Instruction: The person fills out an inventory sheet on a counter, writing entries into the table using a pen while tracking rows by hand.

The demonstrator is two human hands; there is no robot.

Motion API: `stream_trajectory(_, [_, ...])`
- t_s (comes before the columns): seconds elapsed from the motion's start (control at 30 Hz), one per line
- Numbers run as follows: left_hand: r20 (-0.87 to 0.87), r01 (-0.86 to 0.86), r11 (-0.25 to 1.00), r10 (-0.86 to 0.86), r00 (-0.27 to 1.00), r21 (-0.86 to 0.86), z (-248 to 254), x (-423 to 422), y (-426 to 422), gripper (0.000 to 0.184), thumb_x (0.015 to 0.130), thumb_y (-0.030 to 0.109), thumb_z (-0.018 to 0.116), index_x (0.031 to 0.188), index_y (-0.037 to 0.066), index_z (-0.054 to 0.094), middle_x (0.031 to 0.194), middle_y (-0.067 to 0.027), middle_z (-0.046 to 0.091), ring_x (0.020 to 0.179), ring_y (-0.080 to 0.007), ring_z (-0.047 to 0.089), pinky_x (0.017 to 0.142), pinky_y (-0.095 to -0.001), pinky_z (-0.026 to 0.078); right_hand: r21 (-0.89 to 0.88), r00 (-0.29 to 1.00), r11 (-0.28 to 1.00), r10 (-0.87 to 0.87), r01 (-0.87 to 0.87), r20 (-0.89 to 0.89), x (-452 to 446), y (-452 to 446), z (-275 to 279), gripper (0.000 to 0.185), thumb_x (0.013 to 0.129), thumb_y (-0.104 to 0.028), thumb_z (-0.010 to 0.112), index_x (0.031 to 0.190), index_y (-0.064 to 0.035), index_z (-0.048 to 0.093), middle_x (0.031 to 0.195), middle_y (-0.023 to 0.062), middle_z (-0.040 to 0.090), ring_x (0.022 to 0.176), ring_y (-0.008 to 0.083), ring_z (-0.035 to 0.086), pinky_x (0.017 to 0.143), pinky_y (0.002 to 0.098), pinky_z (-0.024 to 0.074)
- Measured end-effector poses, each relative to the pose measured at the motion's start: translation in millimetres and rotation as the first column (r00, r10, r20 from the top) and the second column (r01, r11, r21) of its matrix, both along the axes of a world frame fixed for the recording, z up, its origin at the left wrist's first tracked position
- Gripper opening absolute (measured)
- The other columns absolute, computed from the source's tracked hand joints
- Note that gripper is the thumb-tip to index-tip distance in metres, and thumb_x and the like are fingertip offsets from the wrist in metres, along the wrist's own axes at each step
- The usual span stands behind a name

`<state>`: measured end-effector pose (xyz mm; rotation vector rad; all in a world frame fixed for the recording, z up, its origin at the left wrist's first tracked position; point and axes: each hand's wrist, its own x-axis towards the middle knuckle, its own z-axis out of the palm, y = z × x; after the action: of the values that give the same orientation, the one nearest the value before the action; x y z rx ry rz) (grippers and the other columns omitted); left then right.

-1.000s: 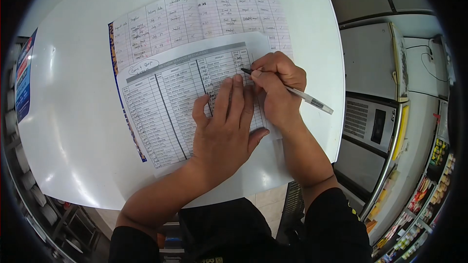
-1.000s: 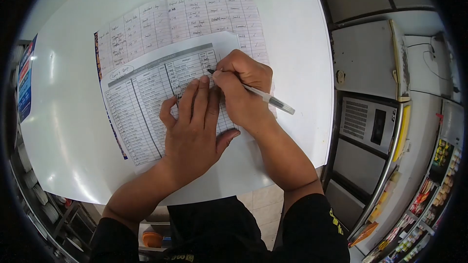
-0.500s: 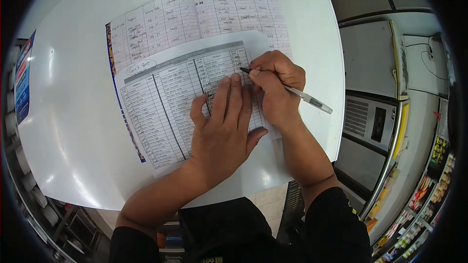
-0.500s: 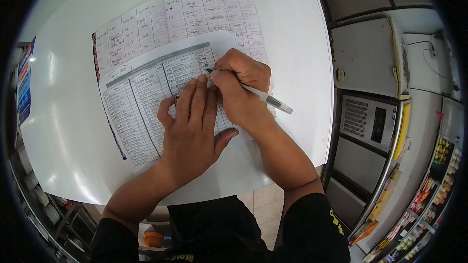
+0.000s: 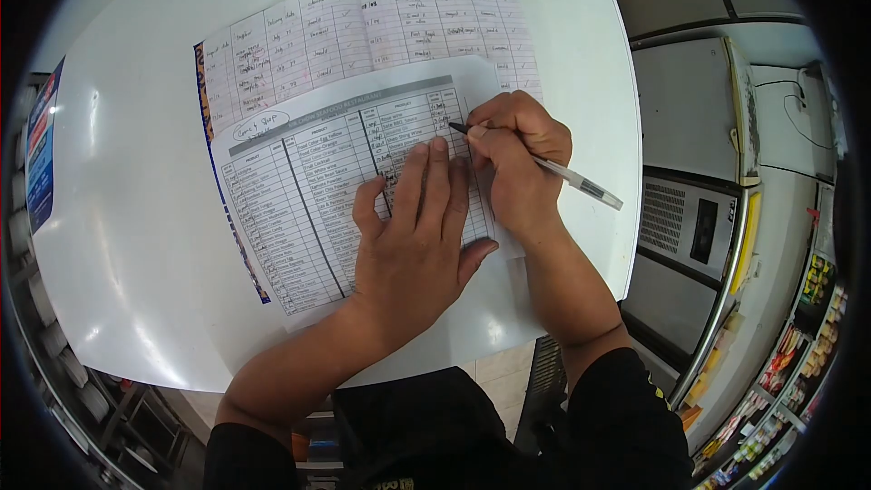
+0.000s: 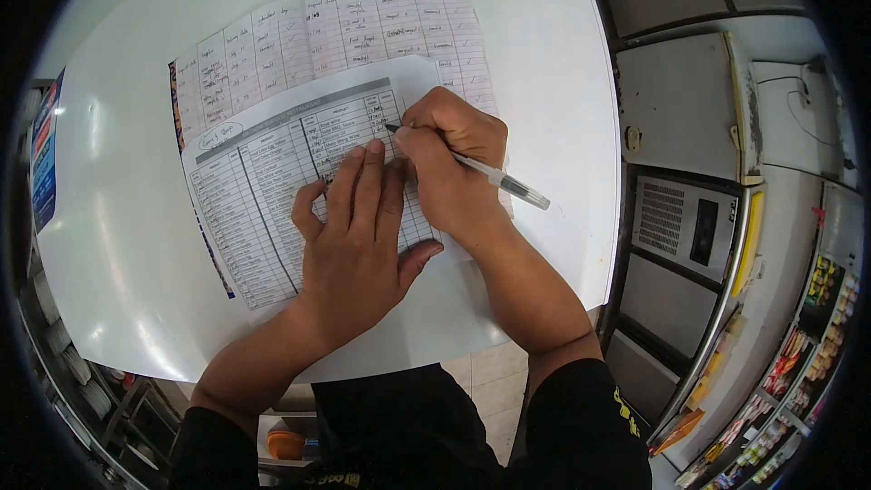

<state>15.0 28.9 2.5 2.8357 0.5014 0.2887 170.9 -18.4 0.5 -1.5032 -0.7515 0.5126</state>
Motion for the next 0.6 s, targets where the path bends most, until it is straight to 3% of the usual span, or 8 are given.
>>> stream_trajectory(0.27, [0.009, -0.003, 1.0, 0.003, 1.0, -0.004, -0.4, -0.2, -0.2, 0.069, 0.093, 0.056, 0.056, 0.134, 0.0, 0.061, 0.147, -0.0197, 0.05, 0.14, -0.0295, 0.039, 0.108, -0.0551, 0.023, 0.004, 1.0, 1.0, -0.002, 0.002, 0.016, 0.4, -1.1, -0.9, 0.015, 0.08, 0.011, 0.054, 0.07, 0.0008, 0.049, 0.081, 0.0142, 0.064, 0.057, 0.01, 0.05, 0.052, 0.0245, 0.043])
stream_trajectory(0.47, [-0.007, 0.002, 1.0, -0.002, 1.0, 0.004, 0.8, -1.1, -0.5, 0.068, 0.094, 0.056, 0.055, 0.133, 0.001, 0.061, 0.147, -0.0197, 0.05, 0.14, -0.0298, 0.04, 0.109, -0.0551, 0.022, 0.037, 0.998, 0.999, -0.01, 0.013, -0.065, -0.3, -0.4, 1.1, 0.016, 0.08, 0.01, 0.054, 0.07, 0.0006, 0.048, 0.081, 0.0143, 0.064, 0.056, 0.0098, 0.048, 0.051, 0.0244, 0.0414])
stream_trajectory(0.53, [-0.019, 0.0, 1.0, 0.0, 1.0, 0.018, 0.9, -2.6, -1.7, 0.066, 0.094, 0.056, 0.055, 0.132, 0.002, 0.062, 0.147, -0.019, 0.05, 0.14, -0.0293, 0.041, 0.11, -0.055, 0.021, 0.032, 0.999, 0.999, 0.013, -0.014, 0.047, 2.7, -2.2, -3.1, 0.016, 0.08, 0.011, 0.054, 0.07, 0.0005, 0.048, 0.08, 0.0143, 0.063, 0.055, 0.0097, 0.048, 0.05, 0.0243, 0.0403])
stream_trajectory(0.6, [-0.019, -0.006, 1.0, 0.007, 1.0, 0.03, 1.0, -2.5, -2.4, 0.066, 0.094, 0.056, 0.055, 0.132, 0.003, 0.062, 0.147, -0.0186, 0.051, 0.139, -0.029, 0.042, 0.109, -0.0546, 0.021, 0.047, 1.0, 0.999, -0.011, 0.012, -0.011, 0.1, -0.2, 0.9, 0.016, 0.081, 0.01, 0.054, 0.069, 0.0002, 0.048, 0.081, 0.0144, 0.063, 0.055, 0.0096, 0.048, 0.05, 0.0243, 0.0399])
